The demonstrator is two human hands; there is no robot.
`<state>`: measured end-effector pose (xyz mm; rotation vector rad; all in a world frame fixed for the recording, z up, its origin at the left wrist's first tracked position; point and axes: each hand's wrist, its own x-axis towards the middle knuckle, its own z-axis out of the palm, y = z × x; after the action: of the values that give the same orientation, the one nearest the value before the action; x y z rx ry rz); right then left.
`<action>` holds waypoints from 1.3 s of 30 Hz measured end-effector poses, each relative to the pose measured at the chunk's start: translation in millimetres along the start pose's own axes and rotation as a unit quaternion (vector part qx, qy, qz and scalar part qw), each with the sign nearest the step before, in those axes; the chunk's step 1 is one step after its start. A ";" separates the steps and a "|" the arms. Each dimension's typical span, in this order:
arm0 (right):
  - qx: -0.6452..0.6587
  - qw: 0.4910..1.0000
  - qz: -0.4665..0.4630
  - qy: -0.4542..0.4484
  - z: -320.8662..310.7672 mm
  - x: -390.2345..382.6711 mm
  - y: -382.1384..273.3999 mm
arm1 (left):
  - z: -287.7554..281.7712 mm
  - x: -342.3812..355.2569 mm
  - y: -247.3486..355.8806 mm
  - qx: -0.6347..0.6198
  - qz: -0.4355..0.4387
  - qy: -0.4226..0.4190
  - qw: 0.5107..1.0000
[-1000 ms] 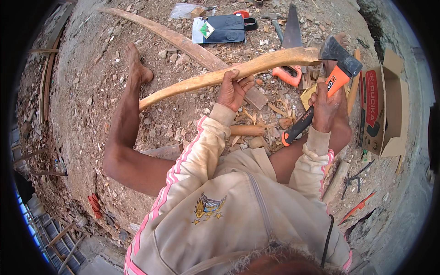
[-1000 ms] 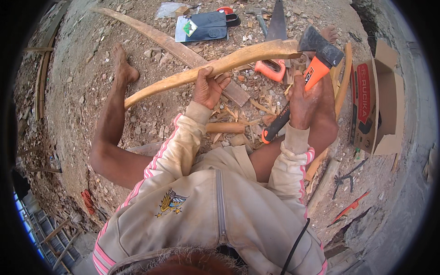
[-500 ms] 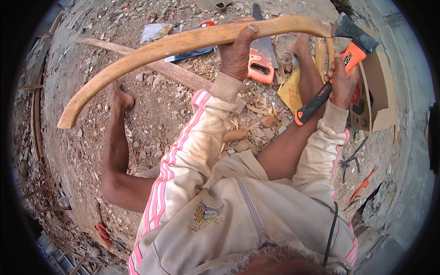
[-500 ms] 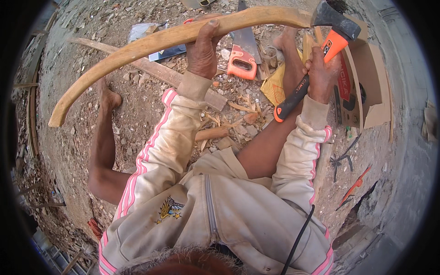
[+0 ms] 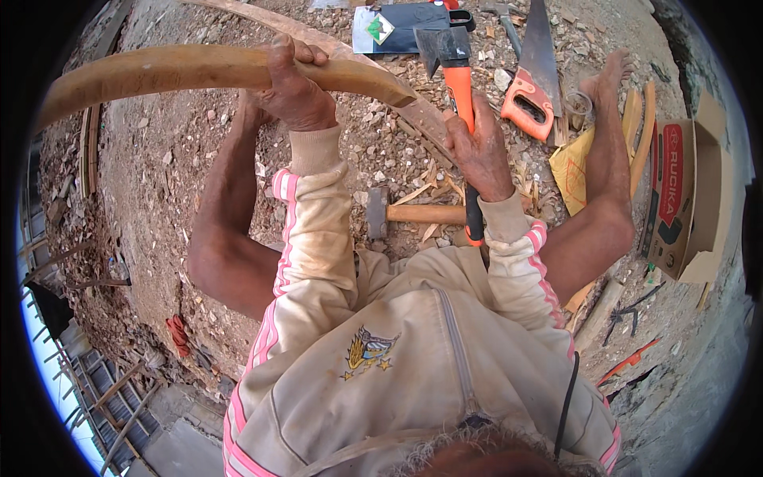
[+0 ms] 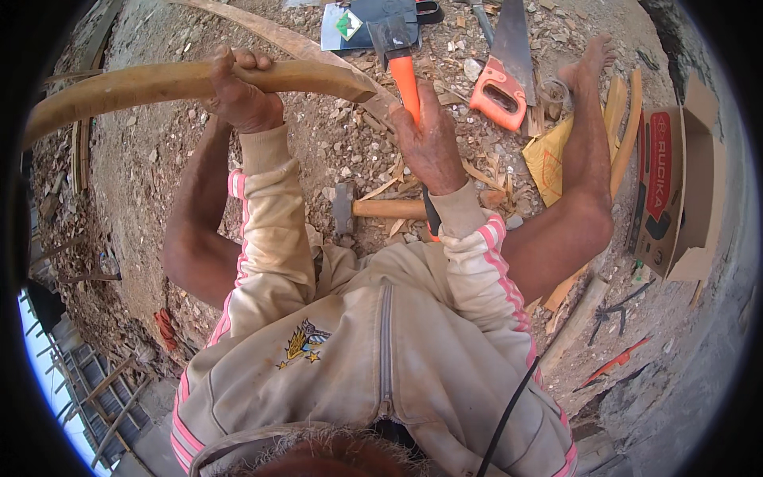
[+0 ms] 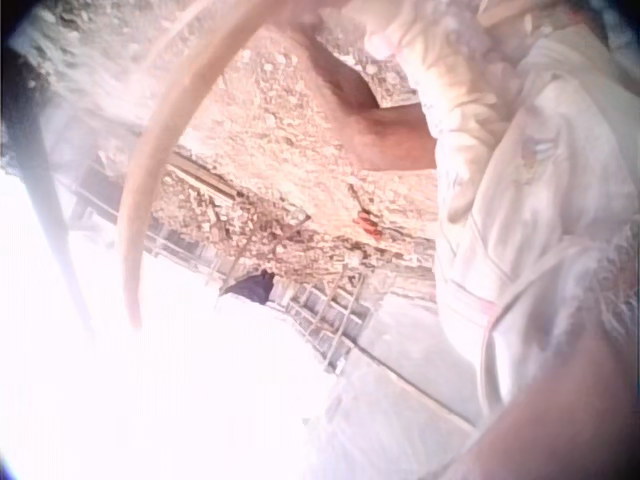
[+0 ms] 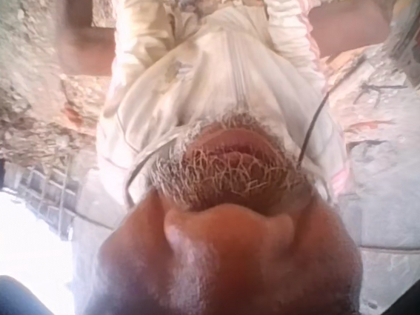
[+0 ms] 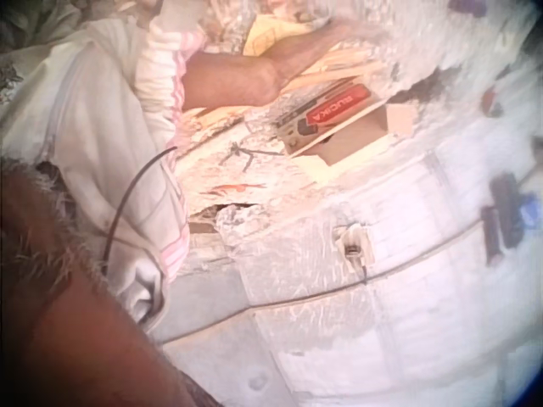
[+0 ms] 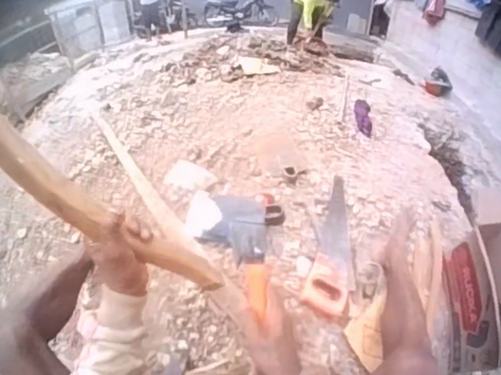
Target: The person sits on the ground and uses a small axe to chip and shape a curved piece of wood. They repeatedly strike the wood to remove shavings and refine its form, occasionally adjusting their grip and the wood's position.
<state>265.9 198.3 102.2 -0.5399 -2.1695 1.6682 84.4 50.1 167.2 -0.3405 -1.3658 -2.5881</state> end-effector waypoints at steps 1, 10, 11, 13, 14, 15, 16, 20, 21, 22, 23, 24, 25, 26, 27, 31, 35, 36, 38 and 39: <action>-0.025 0.999 -0.006 -0.020 5.3 2.3 -7.5 | -4.6 -0.6 -7.4 0.000 0.007 -0.006 1.000; -0.112 0.993 -0.042 -0.002 26.9 23.7 -7.3 | -10.0 -4.3 -50.3 0.011 0.083 0.009 0.996; -0.106 0.992 -0.059 0.011 27.0 28.5 -15.3 | -10.0 -4.1 -52.6 0.001 0.086 0.011 0.996; -0.109 0.991 -0.071 0.032 30.0 33.1 -22.8 | -8.4 -5.0 -52.9 -0.007 0.092 0.013 0.996; -0.111 0.990 -0.075 0.043 31.5 35.1 -22.6 | -8.5 -5.5 -54.9 -0.011 0.095 0.013 0.995; -0.135 0.989 -0.064 0.020 36.3 34.6 -17.2 | -11.1 -4.1 -52.1 0.011 0.096 0.015 0.995; -0.160 0.986 -0.050 0.003 40.1 32.9 -1.0 | -11.3 -2.6 -54.5 0.030 0.093 0.014 0.995; -0.207 0.976 -0.027 -0.060 46.7 28.1 41.2 | 2.7 0.0 -53.2 0.044 0.091 0.040 0.994; -0.168 0.985 -0.031 -0.030 47.7 30.1 32.9 | 3.1 1.6 -54.2 0.059 0.100 0.030 0.993; -0.145 0.989 -0.018 -0.020 46.6 26.5 15.5 | 1.4 0.4 -50.4 0.078 0.102 0.022 0.991; -0.120 0.993 -0.011 -0.004 45.2 29.0 -1.5 | -0.6 0.4 -51.3 0.093 0.108 0.009 0.990; -0.096 0.995 -0.008 0.014 44.2 35.1 -15.2 | -0.9 1.1 -51.9 0.084 0.106 0.012 0.991; -0.065 0.996 -0.049 0.036 45.0 39.6 -20.9 | -1.7 1.2 -51.9 0.075 0.103 0.015 0.992; -0.082 0.995 -0.041 0.025 47.1 39.7 -17.7 | -2.7 0.9 -52.0 0.066 0.101 0.018 0.992; -0.100 0.994 -0.035 0.018 48.0 39.8 -13.4 | -0.7 2.0 -51.8 0.063 0.091 0.026 0.994; -0.167 0.984 0.014 -0.057 49.8 35.3 24.2 | -2.0 -1.5 -53.4 0.012 0.082 0.032 0.996; -0.106 0.994 -0.023 0.001 47.9 42.6 -15.4 | -10.2 -4.7 -53.6 0.021 0.073 0.021 0.997; -0.085 0.995 -0.044 0.023 46.5 43.9 -27.2 | -8.5 -4.5 -52.2 0.030 0.072 0.023 0.997; -0.104 0.994 -0.037 0.007 45.9 42.4 -23.9 | -5.1 -5.3 -50.3 0.048 0.070 0.028 0.996; -0.140 0.990 -0.018 -0.016 45.2 40.4 -8.0 | -3.7 -3.6 -51.9 0.056 0.081 0.022 0.995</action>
<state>208.0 178.7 100.6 -0.5469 -2.4388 1.3693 73.1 76.1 123.4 -0.3594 -1.3994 -2.3634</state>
